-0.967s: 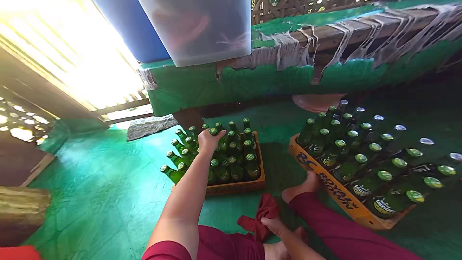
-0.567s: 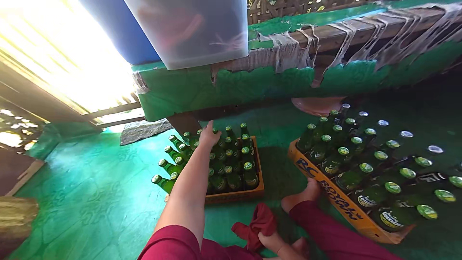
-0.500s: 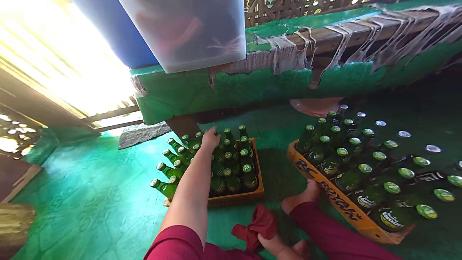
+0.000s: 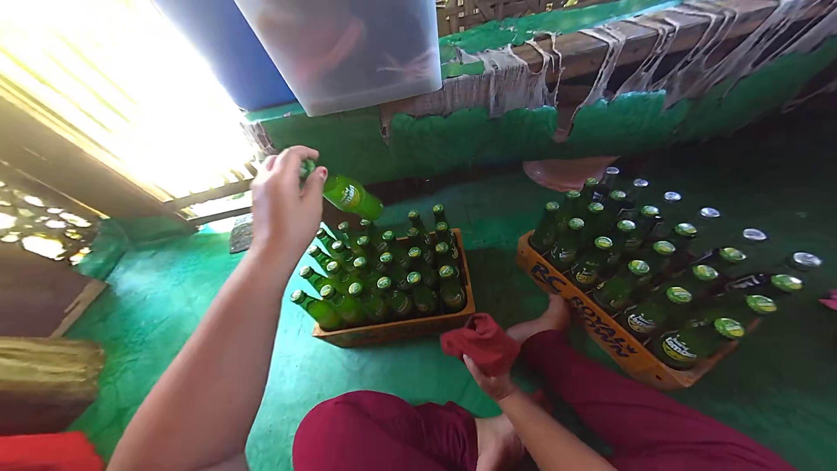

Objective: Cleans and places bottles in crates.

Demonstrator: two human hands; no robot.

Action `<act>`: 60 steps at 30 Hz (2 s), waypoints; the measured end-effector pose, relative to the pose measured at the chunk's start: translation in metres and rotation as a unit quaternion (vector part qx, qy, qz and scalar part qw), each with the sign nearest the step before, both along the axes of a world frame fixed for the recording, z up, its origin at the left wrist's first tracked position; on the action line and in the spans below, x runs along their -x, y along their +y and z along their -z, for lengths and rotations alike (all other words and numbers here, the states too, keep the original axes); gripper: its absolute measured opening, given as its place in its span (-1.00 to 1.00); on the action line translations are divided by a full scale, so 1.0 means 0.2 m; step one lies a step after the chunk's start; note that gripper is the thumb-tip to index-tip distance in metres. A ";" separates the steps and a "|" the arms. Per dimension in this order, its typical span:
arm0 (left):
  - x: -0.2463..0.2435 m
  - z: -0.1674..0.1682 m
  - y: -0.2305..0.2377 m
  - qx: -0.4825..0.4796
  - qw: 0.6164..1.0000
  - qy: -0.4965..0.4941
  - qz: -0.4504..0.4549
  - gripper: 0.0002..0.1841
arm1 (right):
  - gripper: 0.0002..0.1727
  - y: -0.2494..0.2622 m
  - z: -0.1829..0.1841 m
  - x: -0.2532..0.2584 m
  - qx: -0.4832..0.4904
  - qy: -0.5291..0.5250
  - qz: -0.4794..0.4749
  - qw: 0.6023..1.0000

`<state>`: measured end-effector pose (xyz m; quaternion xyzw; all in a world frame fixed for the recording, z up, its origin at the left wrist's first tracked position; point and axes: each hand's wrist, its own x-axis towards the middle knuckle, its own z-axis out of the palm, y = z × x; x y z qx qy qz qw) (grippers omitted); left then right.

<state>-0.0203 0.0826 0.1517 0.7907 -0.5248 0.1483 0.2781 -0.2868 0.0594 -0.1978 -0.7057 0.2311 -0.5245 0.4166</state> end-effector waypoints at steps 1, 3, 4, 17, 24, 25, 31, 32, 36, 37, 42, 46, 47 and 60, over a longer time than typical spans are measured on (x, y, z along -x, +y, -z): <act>0.04 -0.02 0.11 0.037 0.999 -0.019 0.018 -0.62 | -0.44 -0.02 -0.08 -0.01 0.013 -0.018 -0.013 1.000; 0.10 -0.01 0.31 0.095 0.994 -0.015 0.047 -0.64 | -0.18 -0.05 -0.27 -0.04 0.072 -0.021 -0.006 0.997; 0.12 0.01 0.40 0.110 0.992 0.016 0.060 -0.65 | -0.09 -0.05 -0.35 -0.04 0.092 -0.016 0.009 0.996; 0.73 1.10 0.55 0.057 0.923 0.254 0.283 -0.76 | -0.69 0.19 -0.42 -0.03 0.033 0.160 -0.067 0.984; 0.63 1.27 0.57 0.044 0.903 0.345 0.253 -0.74 | -0.44 0.16 -0.01 -0.05 -0.011 0.248 -0.072 0.966; 0.60 1.26 0.59 0.036 0.903 0.358 0.236 -0.73 | -0.39 0.15 0.03 -0.04 -0.054 0.290 -0.099 0.950; 0.50 1.33 0.69 0.067 0.862 0.469 0.179 -0.73 | -0.33 0.01 0.18 -0.03 -0.079 0.411 -0.173 0.892; 0.50 1.34 0.71 0.072 0.854 0.487 0.170 -0.73 | -0.29 0.01 0.18 -0.02 -0.065 0.428 -0.183 0.883; 0.49 1.36 0.71 0.090 0.827 0.524 0.182 -0.80 | -0.03 0.05 0.12 -0.03 -0.042 0.319 -0.182 0.929; 0.50 1.36 0.71 0.087 0.820 0.529 0.200 -0.81 | -0.02 0.11 0.10 -0.05 -0.001 0.254 -0.150 0.955; 0.53 1.32 0.69 0.077 0.805 0.527 0.261 -0.81 | -0.22 0.22 -0.13 -0.20 0.129 0.093 -0.129 0.979; 0.53 1.33 0.74 0.082 0.813 0.532 0.220 -0.81 | -0.38 0.20 -0.04 -0.14 0.091 0.204 -0.155 0.962; 0.51 1.35 0.76 0.086 0.817 0.532 0.204 -0.85 | -0.34 0.18 0.01 -0.10 0.066 0.269 -0.169 0.946; 0.58 1.37 0.76 0.144 0.818 0.547 0.105 -0.84 | -0.03 -0.13 -0.08 0.07 -0.003 0.640 -0.233 0.732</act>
